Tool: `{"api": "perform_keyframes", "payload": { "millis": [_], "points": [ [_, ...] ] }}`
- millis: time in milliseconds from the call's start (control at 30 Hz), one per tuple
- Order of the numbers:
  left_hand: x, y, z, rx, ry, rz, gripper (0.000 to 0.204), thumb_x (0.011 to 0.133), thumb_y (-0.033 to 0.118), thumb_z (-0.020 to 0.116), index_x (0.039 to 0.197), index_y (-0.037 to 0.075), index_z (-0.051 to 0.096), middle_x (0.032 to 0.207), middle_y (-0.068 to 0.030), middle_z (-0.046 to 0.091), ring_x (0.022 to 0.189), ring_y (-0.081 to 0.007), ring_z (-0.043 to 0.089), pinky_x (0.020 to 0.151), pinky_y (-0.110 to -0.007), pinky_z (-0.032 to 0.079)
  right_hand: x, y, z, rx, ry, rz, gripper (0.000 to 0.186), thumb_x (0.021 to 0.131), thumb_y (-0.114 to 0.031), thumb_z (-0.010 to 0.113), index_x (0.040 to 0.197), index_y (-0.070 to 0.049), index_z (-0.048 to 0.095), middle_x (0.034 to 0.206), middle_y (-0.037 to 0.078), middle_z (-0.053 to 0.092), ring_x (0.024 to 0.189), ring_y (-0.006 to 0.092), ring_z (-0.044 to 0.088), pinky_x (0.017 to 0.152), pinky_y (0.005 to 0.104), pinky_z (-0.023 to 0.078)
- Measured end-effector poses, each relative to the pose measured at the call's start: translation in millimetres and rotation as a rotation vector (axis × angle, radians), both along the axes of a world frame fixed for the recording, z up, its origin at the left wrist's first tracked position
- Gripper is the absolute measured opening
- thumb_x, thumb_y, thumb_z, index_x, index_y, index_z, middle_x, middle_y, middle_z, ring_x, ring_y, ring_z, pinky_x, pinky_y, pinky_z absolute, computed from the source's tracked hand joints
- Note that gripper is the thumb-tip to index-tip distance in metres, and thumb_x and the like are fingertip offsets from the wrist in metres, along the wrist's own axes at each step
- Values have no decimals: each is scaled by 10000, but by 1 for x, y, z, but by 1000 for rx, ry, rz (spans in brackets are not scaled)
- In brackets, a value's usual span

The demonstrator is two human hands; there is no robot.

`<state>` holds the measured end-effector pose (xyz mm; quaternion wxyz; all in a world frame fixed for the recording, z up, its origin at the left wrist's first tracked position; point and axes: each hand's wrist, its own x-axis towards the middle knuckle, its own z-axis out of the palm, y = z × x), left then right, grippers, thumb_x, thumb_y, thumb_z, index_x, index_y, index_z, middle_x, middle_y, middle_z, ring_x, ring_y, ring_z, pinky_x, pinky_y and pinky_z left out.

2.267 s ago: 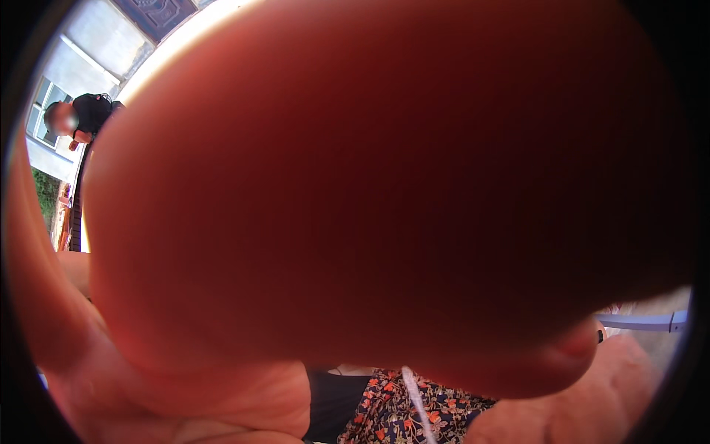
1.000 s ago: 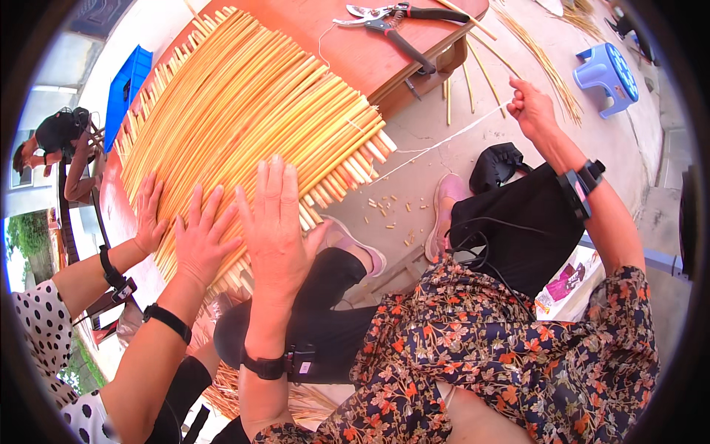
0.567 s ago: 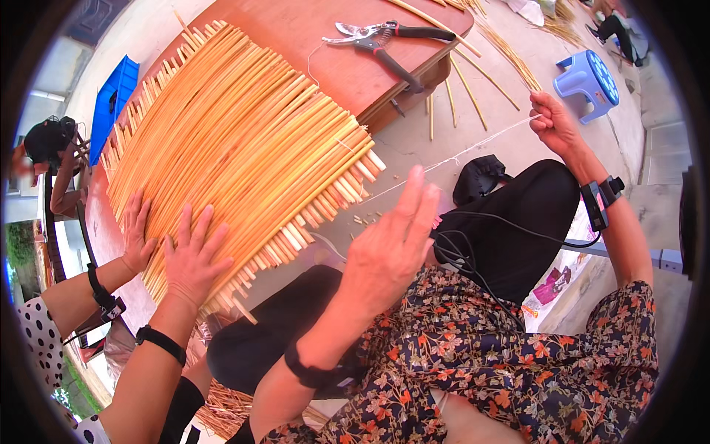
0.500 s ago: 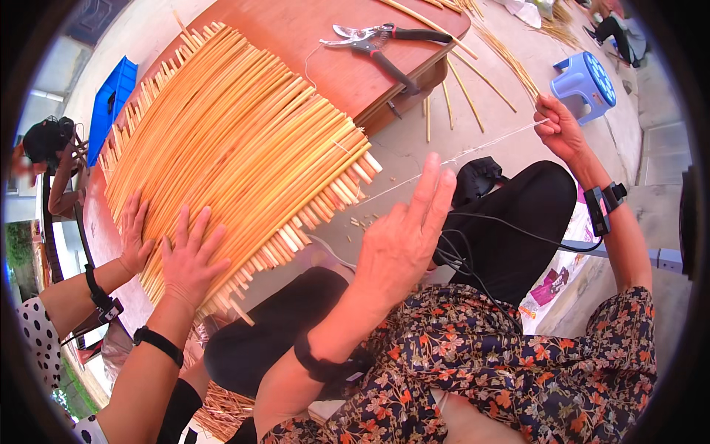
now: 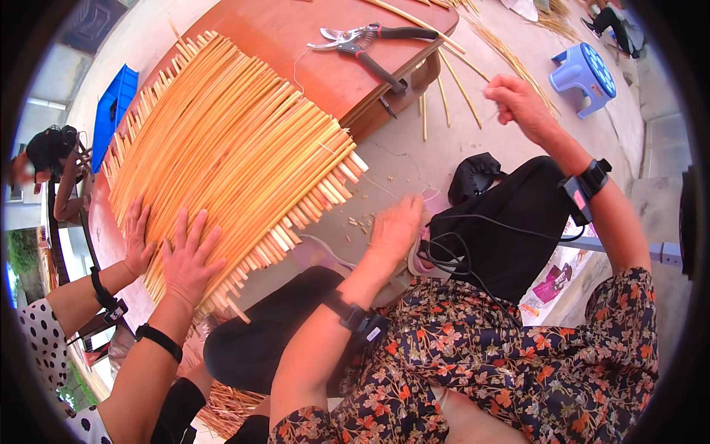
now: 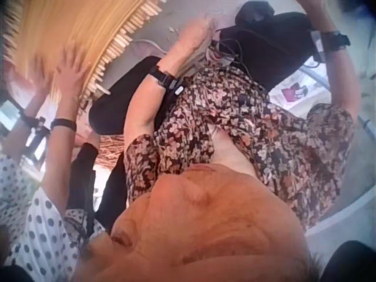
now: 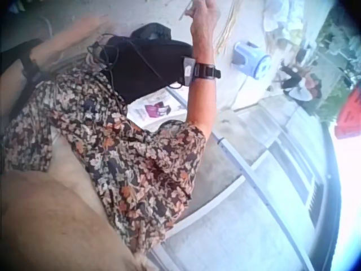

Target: The person threads a white string through holes in several wooden strips to assemble a mat, while another person assists by holding the strips steady on a table.

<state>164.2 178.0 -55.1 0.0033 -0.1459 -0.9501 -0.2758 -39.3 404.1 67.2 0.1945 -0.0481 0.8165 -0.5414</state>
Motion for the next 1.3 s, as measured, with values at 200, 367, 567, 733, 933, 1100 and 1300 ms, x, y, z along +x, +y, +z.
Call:
{"api": "perform_keyframes", "payload": {
  "millis": [200,367,567,733,933,1100,1300],
  "points": [
    [80,12,74,-232,59,-218,400,802,108,600,1183,-3,551,1289,-188,527,649,-238,643,508,-332,508,102,-82,-55,-74,-177,262,90,813,-129,625,753,-62,617,627,-32,529,495,50,458,441,209,373],
    [137,0,147,-131,353,-13,582,689,210,768,1186,2,547,1324,-153,500,865,-257,639,733,-371,508,193,-97,-82,-713,-555,146,132,838,-140,622,937,-53,615,808,-7,592,628,65,517,497,232,414],
    [140,8,157,-411,230,353,784,649,166,791,1323,-2,429,1386,-177,436,1288,-336,414,1065,-519,295,242,-75,-60,-1022,-697,126,276,897,-178,625,1139,-185,491,884,-8,543,684,100,496,518,274,383],
    [151,28,153,-474,135,406,761,645,21,714,1340,-20,408,1411,-189,413,1335,-344,368,1078,-529,279,249,-46,-65,-1094,-691,244,323,871,-153,661,1147,-169,493,861,-9,533,712,117,523,518,269,400],
    [159,54,146,-453,284,439,653,638,-116,532,1284,-39,476,1344,-208,486,1283,-366,436,1053,-495,338,260,-19,-70,-1080,-685,269,324,881,-215,656,1161,-155,504,884,-6,558,732,127,559,546,266,452],
    [151,51,148,-469,275,412,617,673,-51,591,1280,-40,480,1344,-216,482,1277,-374,438,1047,-489,346,252,-24,-92,-1222,-701,304,376,894,-126,634,1227,-133,458,1041,2,516,855,118,553,640,275,494],
    [140,61,156,-407,286,481,647,736,306,725,1230,-53,513,1287,-228,516,1217,-377,489,1008,-504,375,244,-13,-100,-1183,-929,210,494,864,-328,670,1253,-138,433,1084,11,541,880,134,575,632,298,507]
  ]
}}
